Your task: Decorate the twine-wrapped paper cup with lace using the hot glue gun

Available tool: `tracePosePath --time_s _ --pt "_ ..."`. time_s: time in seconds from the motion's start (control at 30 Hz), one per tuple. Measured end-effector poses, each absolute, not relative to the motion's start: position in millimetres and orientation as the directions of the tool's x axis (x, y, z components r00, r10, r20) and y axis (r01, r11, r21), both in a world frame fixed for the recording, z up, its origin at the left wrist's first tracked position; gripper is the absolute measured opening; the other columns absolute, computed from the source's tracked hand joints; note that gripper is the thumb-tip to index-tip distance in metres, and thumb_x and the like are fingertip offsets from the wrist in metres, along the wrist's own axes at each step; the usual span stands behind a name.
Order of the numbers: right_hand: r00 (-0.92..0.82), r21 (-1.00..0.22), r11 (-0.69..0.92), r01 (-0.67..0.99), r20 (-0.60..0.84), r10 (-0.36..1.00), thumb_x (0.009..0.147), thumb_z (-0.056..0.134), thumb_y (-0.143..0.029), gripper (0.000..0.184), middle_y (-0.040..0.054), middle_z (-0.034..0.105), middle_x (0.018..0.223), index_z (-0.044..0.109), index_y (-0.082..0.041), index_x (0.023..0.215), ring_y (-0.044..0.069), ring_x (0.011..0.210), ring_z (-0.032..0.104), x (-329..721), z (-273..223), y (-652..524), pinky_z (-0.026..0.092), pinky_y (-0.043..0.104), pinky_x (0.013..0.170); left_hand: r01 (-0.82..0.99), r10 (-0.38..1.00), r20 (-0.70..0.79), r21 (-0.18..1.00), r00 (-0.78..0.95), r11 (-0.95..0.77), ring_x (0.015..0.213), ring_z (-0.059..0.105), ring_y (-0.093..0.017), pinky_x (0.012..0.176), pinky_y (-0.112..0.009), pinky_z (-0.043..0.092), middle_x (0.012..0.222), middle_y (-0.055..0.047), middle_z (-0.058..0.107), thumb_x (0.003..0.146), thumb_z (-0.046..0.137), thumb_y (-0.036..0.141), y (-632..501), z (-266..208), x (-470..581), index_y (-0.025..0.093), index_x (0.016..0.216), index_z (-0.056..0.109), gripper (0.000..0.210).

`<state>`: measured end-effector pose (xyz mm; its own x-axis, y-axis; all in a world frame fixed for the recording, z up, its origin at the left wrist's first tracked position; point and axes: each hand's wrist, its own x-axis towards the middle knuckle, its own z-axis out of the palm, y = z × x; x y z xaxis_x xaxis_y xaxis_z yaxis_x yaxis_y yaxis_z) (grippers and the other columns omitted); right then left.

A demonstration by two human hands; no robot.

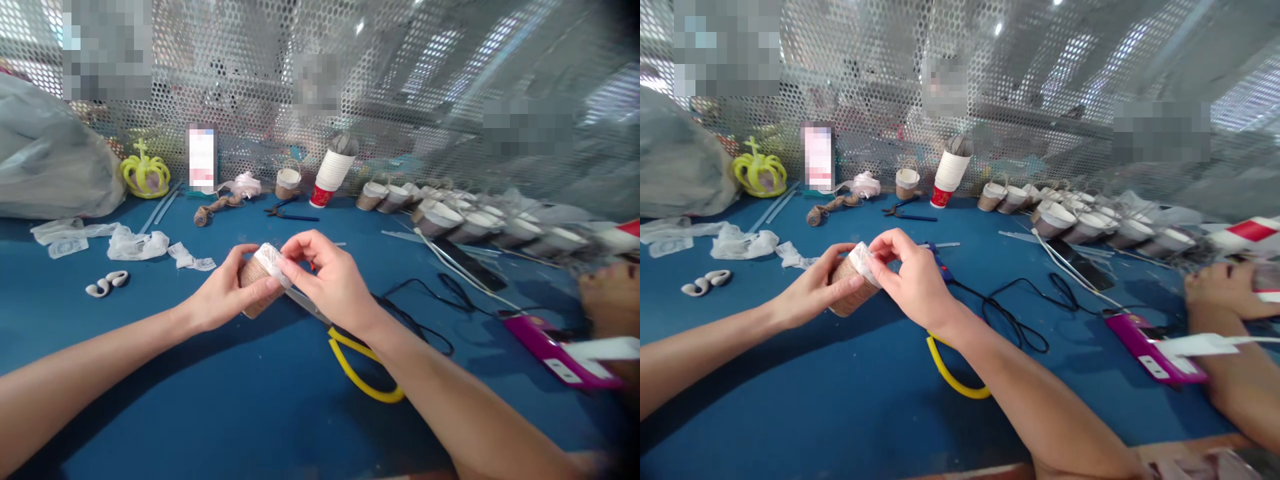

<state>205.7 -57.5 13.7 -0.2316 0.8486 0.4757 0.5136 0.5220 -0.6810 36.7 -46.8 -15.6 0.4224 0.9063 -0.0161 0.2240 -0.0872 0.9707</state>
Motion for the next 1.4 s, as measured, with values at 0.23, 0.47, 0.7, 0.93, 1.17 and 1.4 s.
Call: tracePosePath --time_s 0.23,0.47,0.7,0.93,1.17,1.4 --pt "-0.231 -0.771 0.446 0.455 0.382 0.895 0.087 0.049 -0.023 0.007 0.0011 0.066 0.074 0.053 -0.018 0.087 0.011 0.067 0.061 208.9 24.2 -60.2 0.048 0.023 0.063 0.172 0.898 -0.047 0.985 0.438 -0.032 0.091 0.054 -0.022 0.075 -0.033 0.045 0.101 -0.010 0.057 0.076 0.054 0.051 -49.3 -12.8 38.2 0.014 0.115 0.041 0.055" --pt "-0.344 -0.678 0.440 0.588 0.283 0.895 0.082 0.056 -0.038 0.022 0.0023 0.064 0.074 0.059 -0.017 0.077 0.014 0.068 0.058 212.1 29.7 -59.3 0.045 0.025 0.064 0.108 0.900 -0.065 0.994 0.431 0.020 0.095 0.052 -0.023 0.079 -0.032 0.043 0.103 -0.008 0.056 0.078 0.050 0.053 -47.6 -18.7 36.8 0.016 0.113 0.044 0.051" --pt "-0.339 -0.724 0.451 0.522 0.308 0.889 0.089 0.045 -0.034 0.025 0.0019 0.063 0.072 0.057 -0.017 0.076 0.013 0.068 0.058 215.1 29.5 -56.2 0.045 0.025 0.064 -0.061 0.894 -0.122 0.985 0.432 0.164 0.079 0.056 -0.018 0.068 -0.029 0.044 0.092 -0.004 0.058 0.078 0.051 0.052 -45.6 -18.6 37.7 0.018 0.107 0.048 0.045" --pt "-0.376 -0.627 0.502 0.596 0.335 0.864 0.083 0.055 -0.024 0.009 0.0019 0.066 0.078 0.059 -0.017 0.077 0.014 0.072 0.059 223.0 42.5 -57.4 0.046 0.025 0.067 -0.109 0.846 -0.241 0.938 0.475 0.329 0.061 0.055 -0.017 0.054 -0.029 0.043 0.073 -0.006 0.060 0.074 0.049 0.057 -45.3 -14.0 40.2 0.014 0.097 0.050 0.050" --pt "-0.398 -0.516 0.576 0.634 0.421 0.815 0.080 0.055 -0.016 0.009 0.0015 0.062 0.075 0.055 -0.018 0.071 0.013 0.069 0.056 219.6 34.8 -56.4 0.044 0.025 0.065 -0.102 0.870 -0.187 0.960 0.456 0.260 0.062 0.054 -0.015 0.056 -0.027 0.043 0.075 -0.002 0.057 0.076 0.051 0.054 -46.2 -14.9 40.8 0.017 0.097 0.047 0.043" --pt "-0.424 -0.415 0.619 0.667 0.473 0.773 0.081 0.050 -0.013 0.012 0.0031 0.060 0.073 0.051 -0.018 0.070 0.014 0.068 0.054 219.6 33.7 -56.1 0.043 0.027 0.064 -0.102 0.879 -0.166 0.967 0.446 0.234 0.065 0.053 -0.014 0.060 -0.027 0.044 0.078 -0.001 0.055 0.079 0.050 0.051 -45.3 -17.2 40.0 0.017 0.097 0.048 0.038"
